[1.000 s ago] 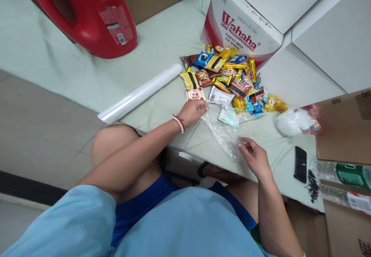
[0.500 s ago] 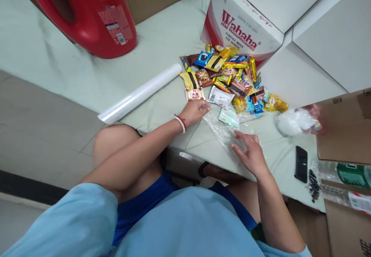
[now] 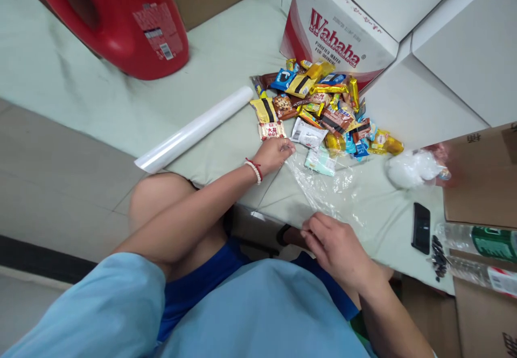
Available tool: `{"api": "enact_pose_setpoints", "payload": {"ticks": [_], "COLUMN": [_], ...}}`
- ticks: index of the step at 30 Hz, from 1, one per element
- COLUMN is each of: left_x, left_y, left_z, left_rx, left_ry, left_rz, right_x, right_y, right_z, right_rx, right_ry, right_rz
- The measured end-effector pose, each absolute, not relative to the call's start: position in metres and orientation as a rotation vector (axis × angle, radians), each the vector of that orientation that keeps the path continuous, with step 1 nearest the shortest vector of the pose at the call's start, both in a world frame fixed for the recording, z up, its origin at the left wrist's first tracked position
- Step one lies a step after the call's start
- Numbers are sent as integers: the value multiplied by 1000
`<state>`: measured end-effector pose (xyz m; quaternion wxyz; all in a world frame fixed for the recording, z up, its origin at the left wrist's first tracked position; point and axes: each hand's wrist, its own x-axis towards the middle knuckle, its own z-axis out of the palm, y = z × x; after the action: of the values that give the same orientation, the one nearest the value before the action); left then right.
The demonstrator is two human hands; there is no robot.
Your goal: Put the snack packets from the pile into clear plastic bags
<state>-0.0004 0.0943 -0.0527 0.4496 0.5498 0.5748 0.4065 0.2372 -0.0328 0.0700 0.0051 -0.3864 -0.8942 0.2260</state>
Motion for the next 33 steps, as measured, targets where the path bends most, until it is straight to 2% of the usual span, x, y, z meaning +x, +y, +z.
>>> {"api": "enact_pose_setpoints", "payload": {"ticks": [5,12,15,22,28,33], "left_x": [-2,-2,-2,6,7,3], "left_y": [95,95,93,93,93,100], "left_z": [-52,-51,-49,-45,-35,-41], "left_rx": [1400,1396,1389,1118,844,737], "left_ry": [1411,1425,1433,1433,1367,1354], "left_rz": [1010,1012,1023,1042,1077,1111], "right_x": [238,250,260,257,208,175], "right_y": [-1,18,16,-9,-35,-31], "right_z": [55,32,43,82,61,27], "right_rx": [-1337,-1543,-1534,-1422,-1311,-1273], "right_ry": [-2534,-2687,-2750,-2696,-2940,-2875], "right_rz": [370,594,575,151,279,494]}}
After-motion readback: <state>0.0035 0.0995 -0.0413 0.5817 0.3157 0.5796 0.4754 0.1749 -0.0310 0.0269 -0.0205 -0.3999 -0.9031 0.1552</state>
